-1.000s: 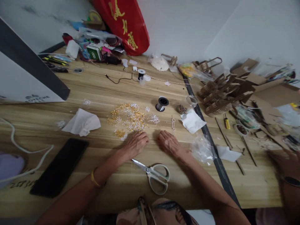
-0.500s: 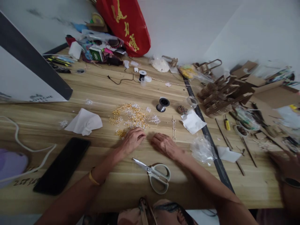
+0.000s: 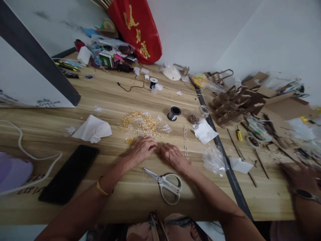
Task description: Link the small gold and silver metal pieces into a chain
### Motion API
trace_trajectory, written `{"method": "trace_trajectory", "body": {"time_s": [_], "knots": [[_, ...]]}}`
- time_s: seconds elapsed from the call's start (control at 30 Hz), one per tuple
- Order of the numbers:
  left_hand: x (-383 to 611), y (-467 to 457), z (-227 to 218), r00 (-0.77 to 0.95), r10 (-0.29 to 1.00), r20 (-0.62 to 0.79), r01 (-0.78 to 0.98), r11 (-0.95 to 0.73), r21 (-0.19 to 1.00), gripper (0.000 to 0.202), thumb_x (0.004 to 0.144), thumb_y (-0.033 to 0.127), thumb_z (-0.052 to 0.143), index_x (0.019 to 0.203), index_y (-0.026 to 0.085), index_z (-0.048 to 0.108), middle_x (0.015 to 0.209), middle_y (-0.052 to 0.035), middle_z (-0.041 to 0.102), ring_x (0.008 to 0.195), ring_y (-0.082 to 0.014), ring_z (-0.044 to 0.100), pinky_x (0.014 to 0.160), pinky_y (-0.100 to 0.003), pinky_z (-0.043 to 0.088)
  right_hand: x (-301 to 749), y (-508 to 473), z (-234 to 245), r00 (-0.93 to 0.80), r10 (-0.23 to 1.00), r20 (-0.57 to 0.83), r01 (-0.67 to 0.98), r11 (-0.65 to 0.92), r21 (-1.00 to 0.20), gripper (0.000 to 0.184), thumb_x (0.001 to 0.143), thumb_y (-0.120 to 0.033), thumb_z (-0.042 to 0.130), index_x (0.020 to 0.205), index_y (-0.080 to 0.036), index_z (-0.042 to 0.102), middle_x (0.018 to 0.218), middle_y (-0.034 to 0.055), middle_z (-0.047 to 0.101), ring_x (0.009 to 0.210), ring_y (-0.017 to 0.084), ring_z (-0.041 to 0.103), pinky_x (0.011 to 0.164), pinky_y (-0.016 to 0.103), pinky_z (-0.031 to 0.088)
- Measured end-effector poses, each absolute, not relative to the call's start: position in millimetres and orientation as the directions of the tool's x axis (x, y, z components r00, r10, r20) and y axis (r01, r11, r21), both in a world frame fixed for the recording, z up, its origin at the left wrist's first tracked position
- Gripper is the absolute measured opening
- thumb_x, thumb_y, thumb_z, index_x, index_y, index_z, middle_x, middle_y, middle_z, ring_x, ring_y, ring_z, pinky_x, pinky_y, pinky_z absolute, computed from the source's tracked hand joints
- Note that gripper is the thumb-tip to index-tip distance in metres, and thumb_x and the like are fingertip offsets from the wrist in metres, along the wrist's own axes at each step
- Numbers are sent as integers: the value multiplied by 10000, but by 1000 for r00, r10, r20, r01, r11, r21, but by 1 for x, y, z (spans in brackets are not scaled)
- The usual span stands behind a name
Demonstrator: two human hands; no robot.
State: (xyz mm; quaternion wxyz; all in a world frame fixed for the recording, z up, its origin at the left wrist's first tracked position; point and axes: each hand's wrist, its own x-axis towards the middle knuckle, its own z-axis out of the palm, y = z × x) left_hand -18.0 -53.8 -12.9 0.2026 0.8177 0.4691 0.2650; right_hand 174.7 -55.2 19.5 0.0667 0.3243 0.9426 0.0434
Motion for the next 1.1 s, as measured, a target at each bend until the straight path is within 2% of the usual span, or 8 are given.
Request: {"method": "trace_trajectory", "body": {"time_s": [0.3,0.53,0.7,0.87,1.1], "knots": [[-19,-59,-15,580,795,178,694,-596,405,188,928,187,498,894,158,681,875,-55,604,897,-190,529,859,-348,409,183,-51,-2,-745,667,-1,667,745,-15,73,934,-130,489,931,-154,558,919,70,624,864,184,587,761,277,461],[-14,-61,-5,609,778,156,721,-624,301,229,948,191,456,837,142,650,881,-65,615,927,-215,502,883,-372,381,186,-43,-10,-730,681,50,665,725,-179,106,954,-174,465,914,-150,561,874,68,617,822,157,592,769,262,454],[-11,-62,-4,624,768,143,736,-639,223,209,945,157,439,873,141,634,914,-71,613,933,-220,496,878,-368,378,188,-39,-12,-716,695,71,653,702,-286,105,946,-184,469,891,-154,553,862,64,620,799,153,591,748,253,446],[-12,-62,-6,614,777,139,738,-627,251,205,941,160,445,874,150,638,900,-72,608,927,-217,502,887,-373,383,192,-35,-9,-709,702,66,618,664,-421,94,928,-167,469,900,-160,558,857,47,628,783,149,584,720,235,432],[-15,-58,-10,538,821,194,728,-568,385,153,926,191,504,870,154,641,893,-63,613,901,-202,522,861,-353,418,196,-35,-2,-672,737,75,577,584,-570,111,942,-215,479,949,-172,581,871,25,633,755,128,581,687,215,411]]}}
